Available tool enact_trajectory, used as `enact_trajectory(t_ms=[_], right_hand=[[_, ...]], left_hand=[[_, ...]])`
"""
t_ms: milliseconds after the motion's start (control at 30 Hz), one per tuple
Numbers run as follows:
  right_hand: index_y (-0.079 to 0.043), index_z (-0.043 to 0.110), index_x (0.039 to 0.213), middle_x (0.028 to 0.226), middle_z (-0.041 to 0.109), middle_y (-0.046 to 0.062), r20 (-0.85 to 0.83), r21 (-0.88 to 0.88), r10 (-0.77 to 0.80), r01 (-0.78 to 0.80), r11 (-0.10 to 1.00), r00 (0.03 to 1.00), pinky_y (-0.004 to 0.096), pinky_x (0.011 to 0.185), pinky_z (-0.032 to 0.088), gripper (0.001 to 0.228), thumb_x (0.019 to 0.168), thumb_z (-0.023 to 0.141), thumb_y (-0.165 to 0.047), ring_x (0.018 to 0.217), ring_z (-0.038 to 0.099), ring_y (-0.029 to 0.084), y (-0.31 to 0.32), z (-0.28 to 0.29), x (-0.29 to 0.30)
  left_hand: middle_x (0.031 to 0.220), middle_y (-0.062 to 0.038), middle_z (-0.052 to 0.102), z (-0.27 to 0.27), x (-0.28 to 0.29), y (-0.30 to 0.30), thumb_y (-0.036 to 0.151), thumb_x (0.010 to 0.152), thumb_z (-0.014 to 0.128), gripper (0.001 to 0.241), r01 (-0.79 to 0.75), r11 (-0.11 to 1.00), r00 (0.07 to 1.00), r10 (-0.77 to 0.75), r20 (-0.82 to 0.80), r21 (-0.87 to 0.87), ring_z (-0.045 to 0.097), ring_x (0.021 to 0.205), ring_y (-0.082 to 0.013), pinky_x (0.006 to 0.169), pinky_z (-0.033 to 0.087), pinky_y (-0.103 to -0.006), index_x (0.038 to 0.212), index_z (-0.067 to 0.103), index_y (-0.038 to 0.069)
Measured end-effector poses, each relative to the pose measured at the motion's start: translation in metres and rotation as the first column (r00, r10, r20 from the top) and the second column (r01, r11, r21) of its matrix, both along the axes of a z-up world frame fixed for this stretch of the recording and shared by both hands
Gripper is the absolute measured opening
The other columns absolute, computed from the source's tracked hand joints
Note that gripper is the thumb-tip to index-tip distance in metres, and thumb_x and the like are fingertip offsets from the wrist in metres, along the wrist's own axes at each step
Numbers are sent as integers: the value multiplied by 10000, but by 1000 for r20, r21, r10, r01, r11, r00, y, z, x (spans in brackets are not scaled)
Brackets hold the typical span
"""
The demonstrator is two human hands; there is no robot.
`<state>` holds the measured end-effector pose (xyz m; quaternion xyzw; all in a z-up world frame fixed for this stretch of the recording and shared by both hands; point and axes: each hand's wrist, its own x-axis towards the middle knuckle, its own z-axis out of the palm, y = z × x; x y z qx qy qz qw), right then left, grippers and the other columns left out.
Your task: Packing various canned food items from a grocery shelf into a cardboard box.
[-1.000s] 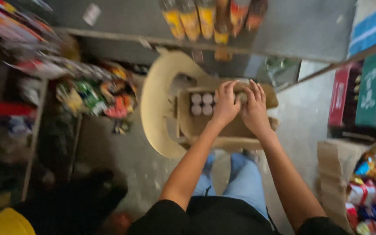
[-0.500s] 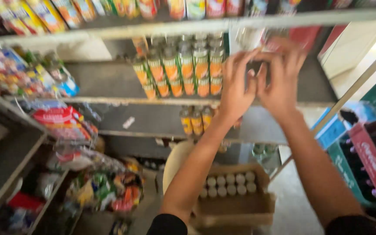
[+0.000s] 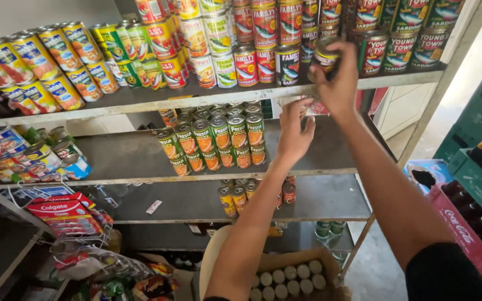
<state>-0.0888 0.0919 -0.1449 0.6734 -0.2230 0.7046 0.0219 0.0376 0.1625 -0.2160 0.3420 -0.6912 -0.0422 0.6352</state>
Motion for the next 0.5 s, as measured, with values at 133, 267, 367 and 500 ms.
enact_trajectory(t_ms=[133, 267, 367, 500], right_hand=[[-82, 410, 1271, 1253, 498, 116, 102, -115, -49, 61, 991, 994, 330, 1084, 481, 574, 983, 887, 54, 1187, 572, 237, 44, -34, 0], [-99, 357, 1249, 1177, 447, 32, 145, 166, 291, -313, 935, 946, 268, 966, 494, 591, 985, 871, 22, 1079, 519, 136, 95, -101, -3], [-111, 349, 1242, 1142, 465, 37, 147, 431, 444, -461, 776, 884, 269, 950, 499, 576, 972, 843, 10, 1084, 541, 127, 119, -178, -10], [-104, 299, 1437, 1295, 620, 76, 179, 810, 526, -428, 401, 831, 293, 959, 562, 695, 924, 767, -68, 1154, 650, 144, 174, -244, 0]], left_hand=[[1375, -140, 566, -39, -3, -32, 244, 1030, 610, 419, 480, 859, 787, -331, -521, 179, 576, 1253, -272, 1039, 508, -428, 1406, 503, 91], [1261, -94, 643, -64, 9, 21, 571, 1032, 454, 556, 905, 424, 200, -365, -909, 29, 642, 1132, -252, 949, 566, -444, 1347, 533, 119], [1120, -77, 685, -138, 23, 39, 628, 1046, 444, 597, 884, 428, 314, -252, -915, 186, 672, 945, -210, 779, 564, -396, 1313, 560, 107], [948, -48, 675, -288, 48, 75, 676, 1012, 505, 618, 795, 335, 535, 4, -845, 505, 647, 718, -154, 563, 513, -313, 1290, 608, 133]])
